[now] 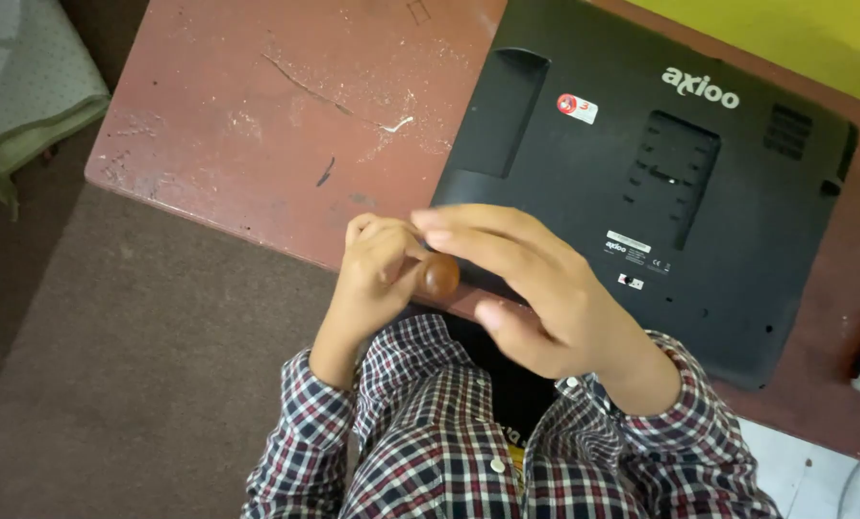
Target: The person uses a screwdriver to tighten screws into the back panel of a black monitor. They rotate the monitor to access different screw holes and continue fastening the screws.
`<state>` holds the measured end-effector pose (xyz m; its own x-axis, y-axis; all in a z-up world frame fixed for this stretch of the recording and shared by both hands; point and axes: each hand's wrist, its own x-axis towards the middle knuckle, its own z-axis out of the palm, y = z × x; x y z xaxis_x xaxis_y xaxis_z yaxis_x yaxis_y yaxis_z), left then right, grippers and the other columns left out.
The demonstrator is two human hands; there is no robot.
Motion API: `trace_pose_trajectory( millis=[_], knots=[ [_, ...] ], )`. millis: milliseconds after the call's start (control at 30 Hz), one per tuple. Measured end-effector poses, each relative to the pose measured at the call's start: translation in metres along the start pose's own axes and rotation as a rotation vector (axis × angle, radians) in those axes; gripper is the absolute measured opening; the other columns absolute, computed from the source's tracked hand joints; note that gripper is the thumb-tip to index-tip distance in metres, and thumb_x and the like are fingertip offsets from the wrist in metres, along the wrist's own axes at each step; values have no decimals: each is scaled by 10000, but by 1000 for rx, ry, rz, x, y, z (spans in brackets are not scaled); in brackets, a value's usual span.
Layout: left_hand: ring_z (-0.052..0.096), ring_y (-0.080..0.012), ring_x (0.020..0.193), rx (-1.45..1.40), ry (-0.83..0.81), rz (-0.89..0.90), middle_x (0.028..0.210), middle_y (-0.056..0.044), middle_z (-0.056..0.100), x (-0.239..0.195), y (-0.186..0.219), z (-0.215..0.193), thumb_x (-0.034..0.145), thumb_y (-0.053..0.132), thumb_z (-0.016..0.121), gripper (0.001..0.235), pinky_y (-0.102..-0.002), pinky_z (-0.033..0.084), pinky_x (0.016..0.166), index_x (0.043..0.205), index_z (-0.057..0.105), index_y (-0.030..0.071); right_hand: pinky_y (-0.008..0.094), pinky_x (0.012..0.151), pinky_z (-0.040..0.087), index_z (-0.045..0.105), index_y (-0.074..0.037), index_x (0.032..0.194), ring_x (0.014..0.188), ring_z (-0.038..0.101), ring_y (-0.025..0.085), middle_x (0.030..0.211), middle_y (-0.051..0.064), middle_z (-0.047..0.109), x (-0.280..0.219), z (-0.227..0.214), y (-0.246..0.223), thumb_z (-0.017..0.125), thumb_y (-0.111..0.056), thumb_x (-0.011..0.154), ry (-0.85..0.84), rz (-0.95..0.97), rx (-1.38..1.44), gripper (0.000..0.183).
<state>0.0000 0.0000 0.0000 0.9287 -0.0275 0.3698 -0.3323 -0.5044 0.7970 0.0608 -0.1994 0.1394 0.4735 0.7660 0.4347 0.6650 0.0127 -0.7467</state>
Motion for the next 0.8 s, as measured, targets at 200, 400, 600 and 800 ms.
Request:
trace_pose_trajectory(
  millis=[200, 400, 600, 800],
  knots=[
    [643, -172, 972, 17, -4, -2, 891, 56, 624, 4, -2, 2, 870, 14, 719, 230, -378, 302, 990, 869, 567, 187, 366, 800, 596, 626, 18, 1185, 911, 708, 279, 1084, 175, 678, -10, 22, 8, 754, -337, 967, 229, -131, -423, 436],
    [637, -229, 1155, -14, -96, 39, 1133, 19, 731, 5, -5, -3, 1025, 339, 594, 221, -402, 331, 1013, 1108, 701, 165, 415, 1094, 586, 434, -2, 1436, 1202, 748, 314, 1348, 176, 703, -16, 17, 10, 620, 13, 1054, 221, 94, -271, 425],
    [659, -226, 1077, 2, -79, 63, 991, 35, 737, 6, -6, -3, 959, -11, 635, 152, -406, 314, 996, 970, 688, 131, 471, 1113, 527, 540, 25, 1392, 1286, 626, 372, 1414, 242, 566, -4, 1, 8, 478, -315, 1090, 70, 37, -269, 459],
    [657, -200, 1069, -4, -88, 28, 974, 35, 706, 5, -4, -2, 1000, 76, 647, 84, -381, 313, 1000, 971, 656, 155, 449, 1010, 592, 512, 29, 1412, 1090, 678, 341, 1212, 208, 663, -12, 9, 22, 740, -84, 1044, 84, -34, -428, 447]
  ],
)
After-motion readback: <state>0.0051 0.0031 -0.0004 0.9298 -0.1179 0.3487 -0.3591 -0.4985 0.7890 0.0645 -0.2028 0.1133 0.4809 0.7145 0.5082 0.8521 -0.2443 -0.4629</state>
